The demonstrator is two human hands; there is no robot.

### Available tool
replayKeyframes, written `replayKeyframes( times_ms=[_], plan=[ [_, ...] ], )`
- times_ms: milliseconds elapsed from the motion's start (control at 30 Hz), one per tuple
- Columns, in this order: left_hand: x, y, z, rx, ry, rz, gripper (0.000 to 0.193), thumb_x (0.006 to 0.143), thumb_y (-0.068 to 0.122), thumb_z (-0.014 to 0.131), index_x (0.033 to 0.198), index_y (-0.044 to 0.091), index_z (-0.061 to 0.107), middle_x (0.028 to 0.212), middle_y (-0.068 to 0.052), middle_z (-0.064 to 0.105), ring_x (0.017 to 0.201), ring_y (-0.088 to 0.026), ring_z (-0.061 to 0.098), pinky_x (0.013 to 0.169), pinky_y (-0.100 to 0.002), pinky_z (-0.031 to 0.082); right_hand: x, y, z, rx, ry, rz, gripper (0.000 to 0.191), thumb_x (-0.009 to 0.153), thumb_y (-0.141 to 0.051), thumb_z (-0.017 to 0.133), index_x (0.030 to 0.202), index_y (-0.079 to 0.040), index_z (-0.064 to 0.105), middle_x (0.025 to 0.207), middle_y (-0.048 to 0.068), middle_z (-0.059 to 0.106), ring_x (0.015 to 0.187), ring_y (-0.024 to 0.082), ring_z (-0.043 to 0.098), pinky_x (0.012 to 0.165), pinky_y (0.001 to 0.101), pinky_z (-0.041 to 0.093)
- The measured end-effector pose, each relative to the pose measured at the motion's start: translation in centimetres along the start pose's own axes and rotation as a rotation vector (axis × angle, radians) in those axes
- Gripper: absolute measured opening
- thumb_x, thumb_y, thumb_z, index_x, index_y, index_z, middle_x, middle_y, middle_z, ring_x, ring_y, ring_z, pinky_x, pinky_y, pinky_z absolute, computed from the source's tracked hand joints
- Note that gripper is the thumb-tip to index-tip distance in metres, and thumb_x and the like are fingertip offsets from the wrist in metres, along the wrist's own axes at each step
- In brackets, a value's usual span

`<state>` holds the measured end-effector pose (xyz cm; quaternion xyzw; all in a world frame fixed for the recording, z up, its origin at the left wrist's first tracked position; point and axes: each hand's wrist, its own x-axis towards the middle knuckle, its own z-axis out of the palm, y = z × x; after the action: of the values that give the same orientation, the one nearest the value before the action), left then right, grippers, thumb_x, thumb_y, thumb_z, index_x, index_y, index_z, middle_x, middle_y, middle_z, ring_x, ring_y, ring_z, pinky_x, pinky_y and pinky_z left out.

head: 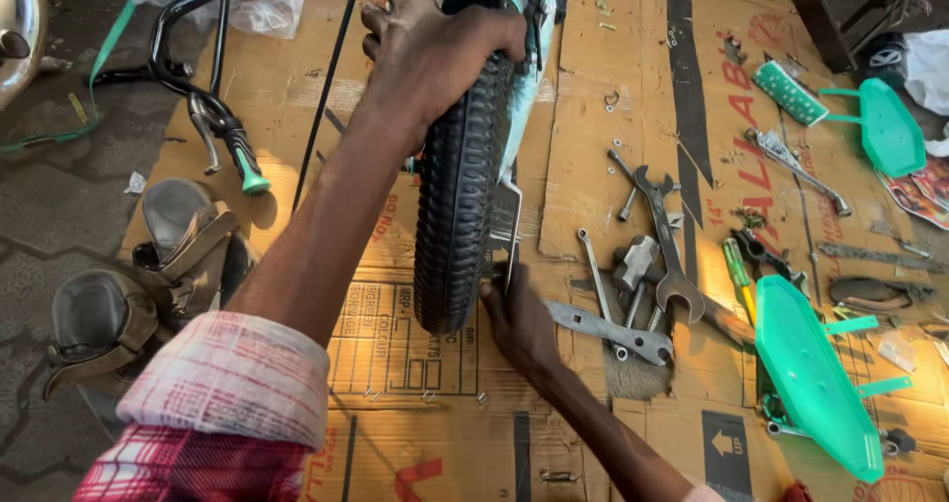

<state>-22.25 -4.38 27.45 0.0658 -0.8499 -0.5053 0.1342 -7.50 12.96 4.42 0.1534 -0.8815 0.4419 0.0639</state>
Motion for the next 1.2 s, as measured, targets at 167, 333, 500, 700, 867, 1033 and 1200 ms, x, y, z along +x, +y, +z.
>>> replayKeyframes(
  times_ms=[167, 333, 500, 700, 867, 1033, 1200],
  plan=[
    [-0.3, 1.4, -0.6, -0.046, -0.063, -0.124, 0.141, 0.058, 0.034, 0.088, 0.155, -0.004, -0.008, 0.152, -0.042, 0.022, 0.126, -0.051, 0.047, 0.089, -0.053, 0.058, 3.9, -2.7, -3.4, 0.48, 0.014, 0.184, 0.06, 0.109, -0.045, 0.048, 0.152, -0.006, 0.029, 0.101, 0.008, 0.063, 0.076, 0.019, 0.064, 0.06, 0.0366, 0.057],
    [-1.1, 2.2, -1.4, -0.269, -0.332, -0.094, 0.074, 0.071, 0.033, 0.075, 0.127, -0.008, 0.047, 0.089, -0.012, 0.07, 0.069, -0.023, 0.072, 0.071, -0.038, 0.062, 6.9, -4.5, -4.7, 0.732, 0.031, 0.309, 0.053, 0.109, -0.034, 0.046, 0.154, -0.006, 0.045, 0.069, -0.004, 0.041, 0.054, 0.007, 0.037, 0.045, 0.0273, 0.033],
    [-2.4, 2.3, -1.9, -0.331, -0.371, -0.052, 0.04, 0.077, 0.029, 0.073, 0.103, 0.001, 0.065, 0.08, -0.005, 0.067, 0.058, -0.014, 0.069, 0.06, -0.031, 0.066, 6.2, -4.6, -4.0, 0.519, 0.145, 0.287, 0.045, 0.11, -0.028, 0.044, 0.151, -0.011, 0.052, 0.067, -0.004, 0.039, 0.055, 0.007, 0.034, 0.046, 0.0283, 0.031],
    [-1.9, 1.3, -1.9, -0.332, -0.403, -0.014, 0.043, 0.082, 0.031, 0.072, 0.108, -0.001, 0.063, 0.078, -0.005, 0.066, 0.052, -0.014, 0.067, 0.054, -0.03, 0.064, 6.1, -6.0, -4.7, 0.437, 0.115, 0.312, 0.047, 0.108, -0.022, 0.043, 0.153, -0.011, 0.047, 0.065, -0.002, 0.044, 0.051, 0.008, 0.04, 0.041, 0.0301, 0.04],
    [0.0, -0.1, -1.1, -0.323, -0.253, -0.075, 0.098, 0.07, 0.03, 0.078, 0.142, -0.012, 0.025, 0.102, -0.025, 0.068, 0.079, -0.034, 0.073, 0.066, -0.04, 0.067, 9.4, -6.7, -8.5, 0.588, -0.154, 0.512, 0.044, 0.104, -0.017, 0.044, 0.143, 0.002, 0.048, 0.061, 0.004, 0.048, 0.043, 0.013, 0.047, 0.04, 0.0339, 0.048],
    [0.7, 1.0, -1.2, 0.018, -0.098, -0.107, 0.143, 0.063, 0.039, 0.085, 0.155, -0.007, -0.014, 0.154, -0.042, 0.011, 0.132, -0.057, 0.036, 0.093, -0.057, 0.055, 12.8, -7.7, -11.3, 0.463, -0.345, 0.671, 0.042, 0.104, -0.015, 0.047, 0.138, 0.007, 0.057, 0.066, 0.004, 0.056, 0.044, 0.012, 0.052, 0.039, 0.0311, 0.048],
    [-0.4, 3.1, -1.9, 0.003, -0.163, -0.266, 0.144, 0.061, 0.038, 0.083, 0.157, -0.005, -0.015, 0.161, -0.034, 0.011, 0.144, -0.053, 0.025, 0.098, -0.058, 0.053, 12.3, -9.6, -10.8, 0.595, -0.324, 0.661, 0.046, 0.102, -0.023, 0.046, 0.143, -0.001, 0.048, 0.067, 0.004, 0.057, 0.044, 0.012, 0.052, 0.04, 0.0293, 0.048]
  ],
)
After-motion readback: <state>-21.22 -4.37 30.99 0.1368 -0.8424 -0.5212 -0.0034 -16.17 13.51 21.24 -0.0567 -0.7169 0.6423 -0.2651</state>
